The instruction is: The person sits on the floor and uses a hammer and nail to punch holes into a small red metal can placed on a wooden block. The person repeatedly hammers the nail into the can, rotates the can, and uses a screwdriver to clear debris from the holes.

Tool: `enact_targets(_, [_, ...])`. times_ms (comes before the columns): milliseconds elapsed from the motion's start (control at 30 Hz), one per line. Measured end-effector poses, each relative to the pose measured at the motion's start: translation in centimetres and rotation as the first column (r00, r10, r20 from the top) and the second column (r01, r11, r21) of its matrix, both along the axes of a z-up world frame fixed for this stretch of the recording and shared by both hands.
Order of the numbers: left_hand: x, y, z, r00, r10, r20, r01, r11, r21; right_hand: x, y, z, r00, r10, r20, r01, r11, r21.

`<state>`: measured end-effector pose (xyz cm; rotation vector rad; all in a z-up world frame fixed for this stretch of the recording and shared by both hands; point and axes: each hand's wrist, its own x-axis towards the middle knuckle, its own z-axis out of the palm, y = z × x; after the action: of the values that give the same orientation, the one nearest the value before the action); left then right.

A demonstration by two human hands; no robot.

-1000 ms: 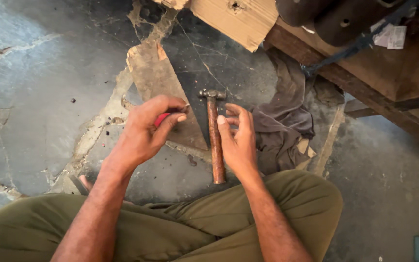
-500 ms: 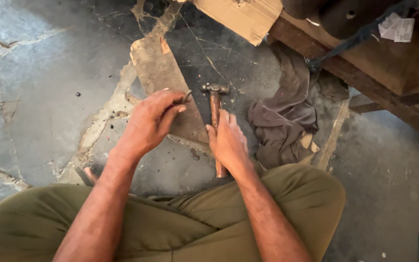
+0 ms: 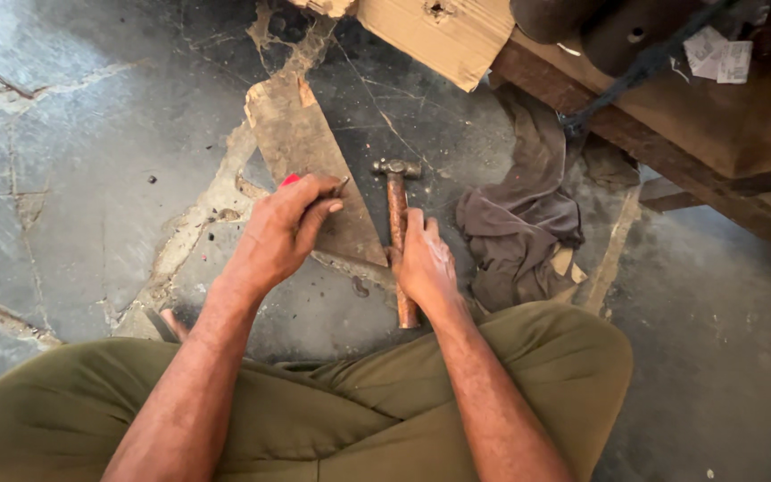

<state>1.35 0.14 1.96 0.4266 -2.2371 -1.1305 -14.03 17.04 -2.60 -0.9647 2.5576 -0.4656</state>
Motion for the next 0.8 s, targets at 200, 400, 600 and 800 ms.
enact_targets(200, [0.1,0.2,-0.7,0.997,-0.009,-0.082,0.005,0.999,-0.051,-1.1,-0.2,-1.7,1.000,-0.012,0.006,0.011,1.000,0.026])
enact_targets(400, [0.2,0.2,-0.9,0.999,0.012,-0.052,-0.013,1.000,-0.016,-2.1,0.4,-4.2,0.999,-0.037,-0.023,0.036,0.998,-0.047])
enact_targets(600, [0.2,0.4,-0.9,0.996,0.020,-0.086,-0.022,0.999,-0.024,-3.1,0.5,-6.8,0.983,-0.173,-0.061,0.155,0.961,-0.229])
enact_targets(800, [0.3,0.4,-1.4,0.998,0.038,-0.051,-0.039,0.999,-0.010,-3.0,-0.2,-4.4,0.947,-0.276,0.166,0.315,0.902,-0.294])
